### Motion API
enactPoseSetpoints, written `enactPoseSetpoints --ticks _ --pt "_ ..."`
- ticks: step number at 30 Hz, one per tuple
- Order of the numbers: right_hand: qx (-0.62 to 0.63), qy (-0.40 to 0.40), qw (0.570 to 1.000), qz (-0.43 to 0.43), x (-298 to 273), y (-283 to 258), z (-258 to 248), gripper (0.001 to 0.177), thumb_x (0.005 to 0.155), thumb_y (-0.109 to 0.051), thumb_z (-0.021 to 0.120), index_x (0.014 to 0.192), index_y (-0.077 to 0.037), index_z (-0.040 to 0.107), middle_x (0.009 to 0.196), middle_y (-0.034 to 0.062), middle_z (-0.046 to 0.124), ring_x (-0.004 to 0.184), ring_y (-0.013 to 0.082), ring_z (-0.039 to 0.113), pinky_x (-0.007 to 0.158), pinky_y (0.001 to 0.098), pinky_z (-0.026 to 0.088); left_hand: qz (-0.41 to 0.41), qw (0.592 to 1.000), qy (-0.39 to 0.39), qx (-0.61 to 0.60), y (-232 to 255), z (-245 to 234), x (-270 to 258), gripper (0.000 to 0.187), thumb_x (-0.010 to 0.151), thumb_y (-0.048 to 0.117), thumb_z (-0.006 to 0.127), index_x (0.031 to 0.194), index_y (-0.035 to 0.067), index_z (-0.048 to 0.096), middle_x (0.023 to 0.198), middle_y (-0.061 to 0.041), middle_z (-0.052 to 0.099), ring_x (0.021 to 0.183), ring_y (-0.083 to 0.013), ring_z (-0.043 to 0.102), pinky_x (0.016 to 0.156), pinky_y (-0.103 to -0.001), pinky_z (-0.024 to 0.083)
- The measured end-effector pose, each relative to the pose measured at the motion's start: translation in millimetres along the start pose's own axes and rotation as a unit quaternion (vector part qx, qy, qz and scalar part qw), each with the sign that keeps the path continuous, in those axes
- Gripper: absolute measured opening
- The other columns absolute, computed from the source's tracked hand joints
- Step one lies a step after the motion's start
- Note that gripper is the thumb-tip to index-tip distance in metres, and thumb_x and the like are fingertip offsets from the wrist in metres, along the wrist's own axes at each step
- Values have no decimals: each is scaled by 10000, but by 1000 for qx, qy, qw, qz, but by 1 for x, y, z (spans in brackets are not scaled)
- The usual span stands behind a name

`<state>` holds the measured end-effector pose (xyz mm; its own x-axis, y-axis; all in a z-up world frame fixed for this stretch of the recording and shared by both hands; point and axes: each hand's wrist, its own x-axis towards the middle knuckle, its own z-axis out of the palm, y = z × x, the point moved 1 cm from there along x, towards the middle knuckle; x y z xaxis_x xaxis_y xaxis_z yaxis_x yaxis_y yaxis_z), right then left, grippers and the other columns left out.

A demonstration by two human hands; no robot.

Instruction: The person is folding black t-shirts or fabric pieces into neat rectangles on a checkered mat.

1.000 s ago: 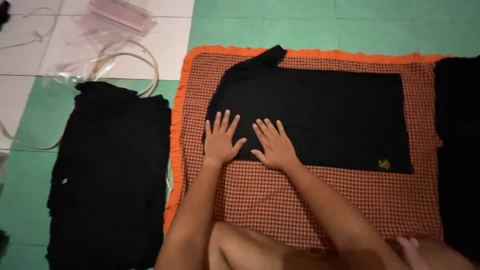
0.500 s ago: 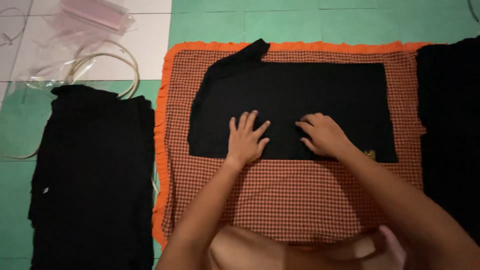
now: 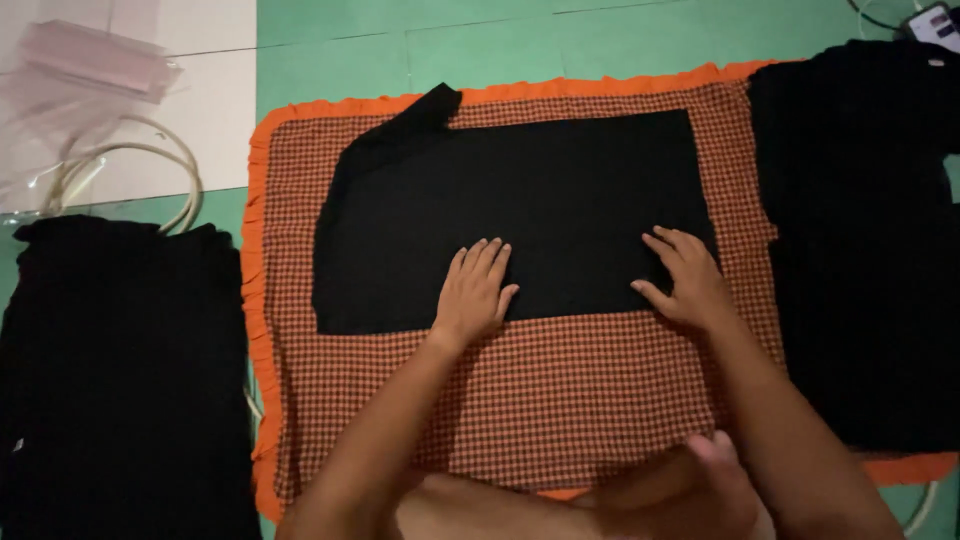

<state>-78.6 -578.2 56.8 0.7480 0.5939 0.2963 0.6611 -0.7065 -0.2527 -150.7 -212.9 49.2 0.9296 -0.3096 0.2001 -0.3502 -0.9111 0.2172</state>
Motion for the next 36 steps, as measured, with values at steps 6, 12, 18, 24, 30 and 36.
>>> enactPoseSetpoints --ticks 6,12,18,24,30,36 --pt "-45 -157 981 100 -25 24 17 1029 829 -738 583 1641 -181 282 1683 136 270 1535 380 256 1246 577 168 -26 999 -41 -4 0 22 1 865 978 632 424 1603 44 311 1644 -191 324 1524 -380 288 1233 -561 204" --pt "-21 -163 979 121 -17 24 12 1121 772 -782 614 1647 -174 265 1683 107 280 1540 351 259 1254 549 165 -28 998 -55 12 3 29 1 863 981 603 424 1604 18 298 1660 -208 292 1540 -392 243 1242 -577 147" --pt "-35 -32 998 27 -4 23 15 876 829 -727 614 1502 -173 536 1462 105 524 1377 327 479 1201 482 314 11 999 9 -30 47 38 29 699 985 499 459 1539 75 425 1535 -154 459 1460 -345 386 1209 -590 214" --pt "-69 -97 989 91 -11 17 26 910 878 -761 492 1612 -236 371 1622 97 373 1495 351 335 1241 545 214 -40 998 -40 -34 59 44 30 801 969 588 457 1589 90 355 1634 -133 362 1530 -331 292 1241 -574 176" --pt "-90 -101 987 89 -13 18 32 899 892 -748 458 1621 -232 348 1632 96 363 1514 343 320 1261 539 186 -31 999 -17 -18 62 39 31 805 946 565 465 1569 62 384 1625 -156 377 1521 -353 308 1237 -586 186" --pt "-110 -88 988 69 -10 15 27 903 894 -734 458 1623 -210 356 1636 125 365 1515 367 322 1253 558 206 -39 997 72 -5 63 46 25 764 924 590 485 1498 86 485 1529 -160 475 1449 -370 400 1175 -601 285"
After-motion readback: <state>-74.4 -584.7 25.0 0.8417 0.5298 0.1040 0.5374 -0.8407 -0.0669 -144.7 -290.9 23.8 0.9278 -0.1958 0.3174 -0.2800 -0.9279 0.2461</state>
